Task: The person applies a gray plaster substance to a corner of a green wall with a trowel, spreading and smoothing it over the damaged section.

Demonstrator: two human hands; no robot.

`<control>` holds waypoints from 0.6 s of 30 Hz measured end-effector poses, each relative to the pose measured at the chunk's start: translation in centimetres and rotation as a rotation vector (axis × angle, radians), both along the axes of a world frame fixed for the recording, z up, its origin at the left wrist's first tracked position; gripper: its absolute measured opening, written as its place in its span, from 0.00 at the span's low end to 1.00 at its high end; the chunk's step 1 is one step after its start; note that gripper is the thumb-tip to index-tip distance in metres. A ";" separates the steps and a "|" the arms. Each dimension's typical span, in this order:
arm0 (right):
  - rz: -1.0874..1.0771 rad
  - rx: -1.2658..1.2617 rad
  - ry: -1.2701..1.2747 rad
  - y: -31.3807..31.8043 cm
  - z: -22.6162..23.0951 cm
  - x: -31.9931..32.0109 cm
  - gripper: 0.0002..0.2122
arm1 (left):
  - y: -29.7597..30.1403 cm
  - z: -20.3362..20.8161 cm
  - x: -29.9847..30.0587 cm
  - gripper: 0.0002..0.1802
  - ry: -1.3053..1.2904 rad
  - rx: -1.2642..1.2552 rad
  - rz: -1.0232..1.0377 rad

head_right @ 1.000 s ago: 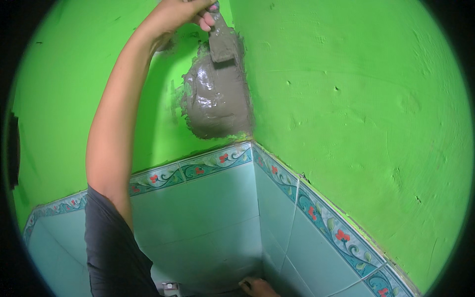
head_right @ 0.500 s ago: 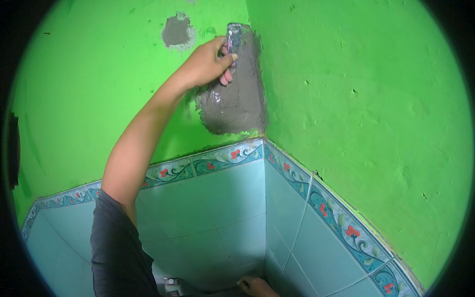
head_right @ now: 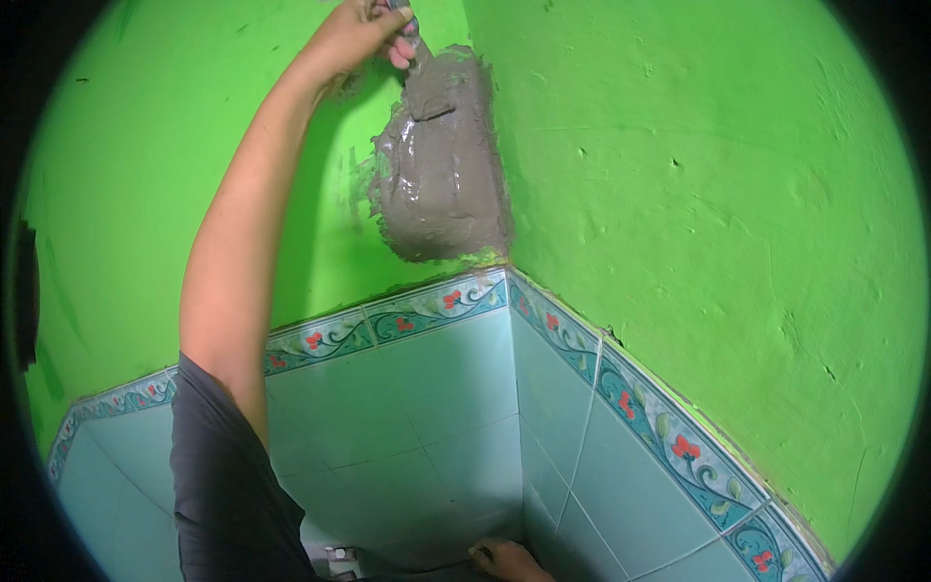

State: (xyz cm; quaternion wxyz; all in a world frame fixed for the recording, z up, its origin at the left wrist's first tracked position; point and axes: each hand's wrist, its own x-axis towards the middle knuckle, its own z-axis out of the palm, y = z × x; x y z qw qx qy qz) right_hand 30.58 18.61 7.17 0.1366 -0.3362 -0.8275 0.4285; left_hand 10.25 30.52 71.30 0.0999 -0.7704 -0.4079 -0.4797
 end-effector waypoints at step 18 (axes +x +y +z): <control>0.032 0.019 0.016 0.3 -1.0 0.1 0.17 | 3.2 -8.0 1.1 0.16 0.072 -0.151 0.029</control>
